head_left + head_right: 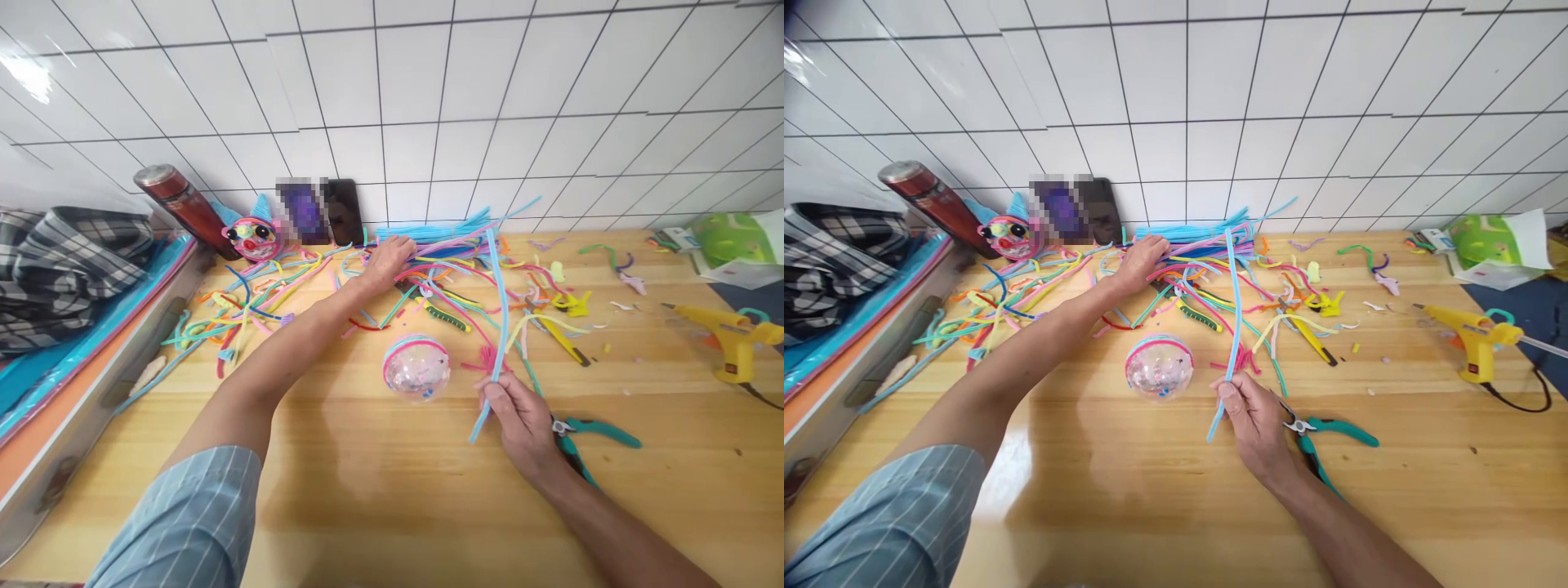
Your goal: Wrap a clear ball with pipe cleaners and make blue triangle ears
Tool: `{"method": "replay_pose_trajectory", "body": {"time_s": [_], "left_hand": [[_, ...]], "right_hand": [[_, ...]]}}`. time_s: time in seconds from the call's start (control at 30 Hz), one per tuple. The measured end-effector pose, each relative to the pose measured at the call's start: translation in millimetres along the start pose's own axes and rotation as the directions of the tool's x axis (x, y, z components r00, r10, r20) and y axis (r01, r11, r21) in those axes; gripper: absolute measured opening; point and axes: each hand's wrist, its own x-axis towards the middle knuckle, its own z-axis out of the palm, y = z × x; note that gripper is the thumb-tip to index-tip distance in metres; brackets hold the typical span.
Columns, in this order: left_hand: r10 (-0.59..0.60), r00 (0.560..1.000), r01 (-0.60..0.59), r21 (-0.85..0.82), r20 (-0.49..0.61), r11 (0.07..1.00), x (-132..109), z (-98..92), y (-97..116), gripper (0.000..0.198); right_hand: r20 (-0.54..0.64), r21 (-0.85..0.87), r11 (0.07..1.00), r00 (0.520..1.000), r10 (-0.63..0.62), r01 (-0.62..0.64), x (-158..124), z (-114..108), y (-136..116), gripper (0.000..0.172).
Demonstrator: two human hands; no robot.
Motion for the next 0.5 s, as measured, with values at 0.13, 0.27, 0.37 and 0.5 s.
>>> {"method": "replay_pose_trajectory", "body": {"time_s": [0.13,0.27,0.37,0.5], "left_hand": [[-0.066,0.992,0.065,-0.012,-0.11,0.998,14.1,-7.9,-10.7,0.021],[-0.048,0.998,0.046,-0.073,-0.031,0.996,25.4,-15.9,-21.8,0.023],[-0.042,0.999,0.042,-0.115,0.003,0.993,22.7,-24.0,-26.9,0.032],[-0.141,0.985,0.121,-0.189,-0.095,0.975,4.5,-46.5,-27.6,0.034]], "right_hand": [[0.006,0.012,1.0,1.0,0.002,-0.002,0.3,0.1,0.0,0.042],[0.007,0.026,1.0,1.0,0.012,-0.013,1.0,0.2,0.5,0.043],[0.017,0.062,0.998,1.0,0.022,-0.023,2.3,0.8,0.1,0.043],[-0.001,0.121,0.992,1.0,0.021,-0.021,5.5,2.6,-2.3,0.044]]}}
